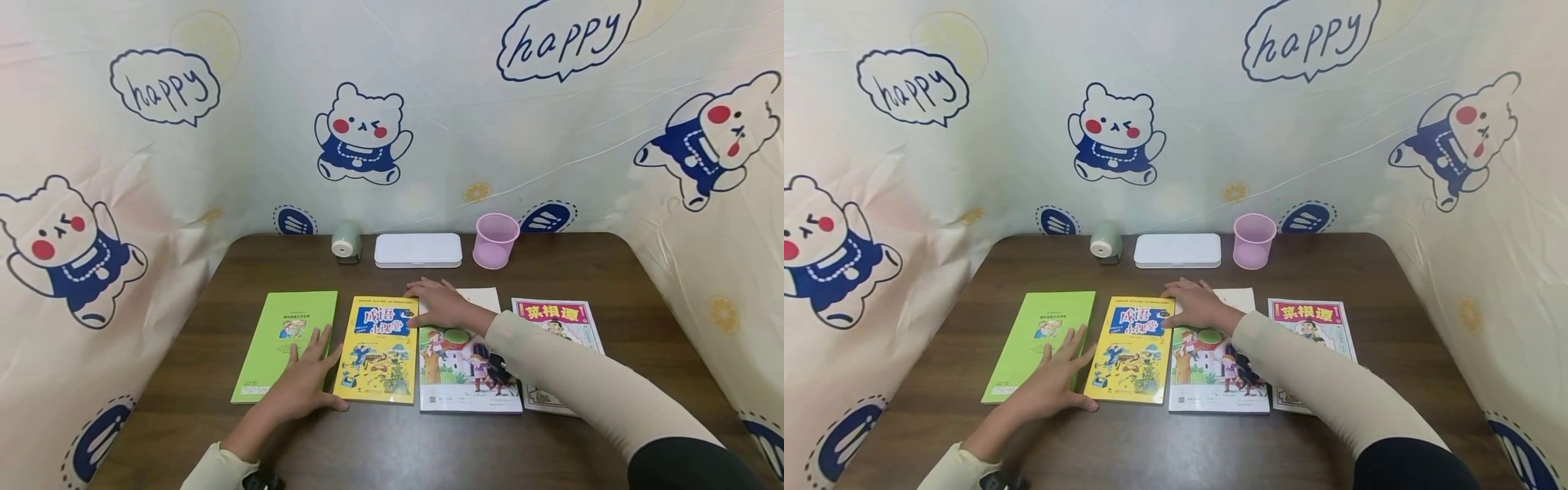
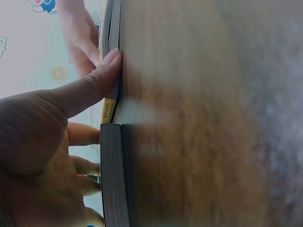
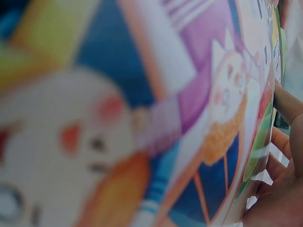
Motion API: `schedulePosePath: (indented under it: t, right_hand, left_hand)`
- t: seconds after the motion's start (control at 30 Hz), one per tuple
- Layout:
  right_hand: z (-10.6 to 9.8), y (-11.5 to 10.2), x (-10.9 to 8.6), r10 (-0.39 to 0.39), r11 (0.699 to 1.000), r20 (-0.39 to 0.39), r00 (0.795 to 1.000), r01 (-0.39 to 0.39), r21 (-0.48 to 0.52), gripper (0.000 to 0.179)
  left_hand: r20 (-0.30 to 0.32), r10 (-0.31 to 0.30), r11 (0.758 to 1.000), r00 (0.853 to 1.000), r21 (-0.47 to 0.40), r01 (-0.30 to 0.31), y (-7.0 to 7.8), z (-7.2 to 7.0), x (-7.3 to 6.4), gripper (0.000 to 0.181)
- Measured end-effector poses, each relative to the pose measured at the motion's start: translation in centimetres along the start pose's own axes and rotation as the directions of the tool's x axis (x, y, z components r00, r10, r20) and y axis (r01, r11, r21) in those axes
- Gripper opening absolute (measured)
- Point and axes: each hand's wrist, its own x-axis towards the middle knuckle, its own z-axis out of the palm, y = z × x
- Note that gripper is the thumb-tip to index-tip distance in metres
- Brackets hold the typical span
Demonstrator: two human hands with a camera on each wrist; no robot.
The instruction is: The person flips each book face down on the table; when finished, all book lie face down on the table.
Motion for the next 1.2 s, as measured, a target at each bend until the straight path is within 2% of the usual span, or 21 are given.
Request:
schedulePosePath:
  t: [0.37,0.6,0.8,1.0,1.13,1.2]
  right_hand:
    - [-0.3,-0.3,0.0,-0.001,1.000,0.004,1.000,0.001,0.001,0.074]
    - [-0.2,-0.2,0.1,0.010,1.000,0.003,1.000,-0.010,-0.001,0.073]
    - [-0.2,-0.1,0.1,0.018,1.000,0.018,1.000,-0.018,0.010,0.071]
    - [-0.2,0.2,0.4,0.025,1.000,0.037,0.999,-0.025,-0.015,0.072]
    - [-0.2,0.3,0.6,0.025,1.000,0.042,0.999,-0.025,-0.015,0.072]
    - [-0.3,0.4,0.6,0.025,1.000,0.040,0.999,-0.025,-0.011,0.072]
  left_hand:
    - [-0.011,-0.004,1.000,1.000,-0.019,0.003,0.2,-0.5,0.0,0.109]
    - [0.013,0.010,0.992,1.000,-0.125,-0.008,0.3,-1.2,0.0,0.112]
    - [0.030,0.012,0.971,0.999,-0.239,-0.004,0.8,-1.7,-0.2,0.111]
    - [0.006,0.020,0.948,1.000,-0.319,-0.017,1.6,-2.2,-0.5,0.109]
    - [-0.007,0.003,0.928,1.000,-0.374,-0.005,2.2,-2.5,-0.7,0.109]
    - [-0.010,-0.007,0.910,1.000,-0.415,0.002,2.6,-2.5,-0.7,0.109]
